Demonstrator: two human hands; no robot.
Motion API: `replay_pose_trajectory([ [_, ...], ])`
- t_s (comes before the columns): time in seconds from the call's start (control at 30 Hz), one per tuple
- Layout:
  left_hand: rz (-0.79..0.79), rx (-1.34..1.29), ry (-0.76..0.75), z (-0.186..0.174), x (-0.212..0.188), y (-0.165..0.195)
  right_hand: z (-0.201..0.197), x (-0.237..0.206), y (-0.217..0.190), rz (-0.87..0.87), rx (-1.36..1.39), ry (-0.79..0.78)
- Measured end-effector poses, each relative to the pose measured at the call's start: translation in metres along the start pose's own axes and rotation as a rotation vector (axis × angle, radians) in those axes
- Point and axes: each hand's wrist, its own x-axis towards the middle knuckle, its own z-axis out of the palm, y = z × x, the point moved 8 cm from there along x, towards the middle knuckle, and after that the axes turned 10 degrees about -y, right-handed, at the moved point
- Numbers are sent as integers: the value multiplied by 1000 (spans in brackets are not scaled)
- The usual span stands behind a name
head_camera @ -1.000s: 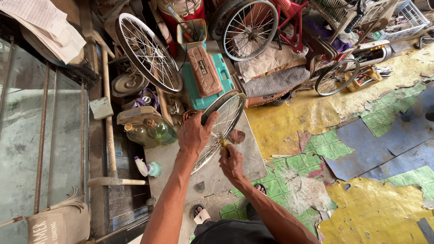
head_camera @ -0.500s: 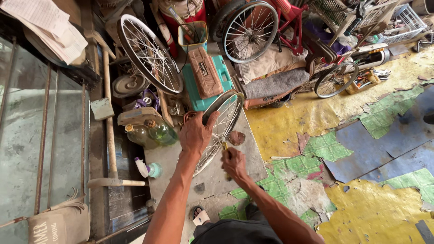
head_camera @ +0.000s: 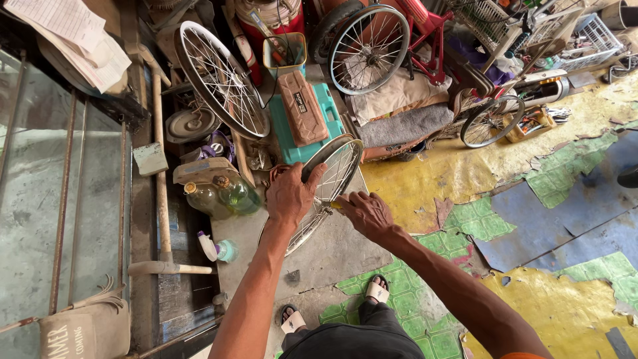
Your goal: The person uses a spoke wrench to tighten spokes on a bicycle wheel held in the left hand. The wheel is rotated incrementally to access different spokes. The person continues this process throughout the clip.
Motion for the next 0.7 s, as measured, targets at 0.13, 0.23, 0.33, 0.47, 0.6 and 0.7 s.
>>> replay_pose_trajectory([
  [0.13, 35, -2, 27, -1, 1, 3, -3, 4, 5, -35, -32, 22],
  [0.23, 46, 31, 22, -1, 3, 4, 8, 11, 14, -22, -65, -145],
  [0.33, 79, 48, 36, -2, 3, 5, 1, 10, 17, -55, -40, -49],
  [0.47, 77, 44, 30, -1, -2, 0, 14, 5, 21, -36, 159, 33],
  [0.6, 84, 44, 71, -4, -2, -3, 52, -4, 18, 140, 604, 37],
  [0.7, 50, 25, 94, -5, 2, -8, 72, -13, 3, 366, 762, 87],
])
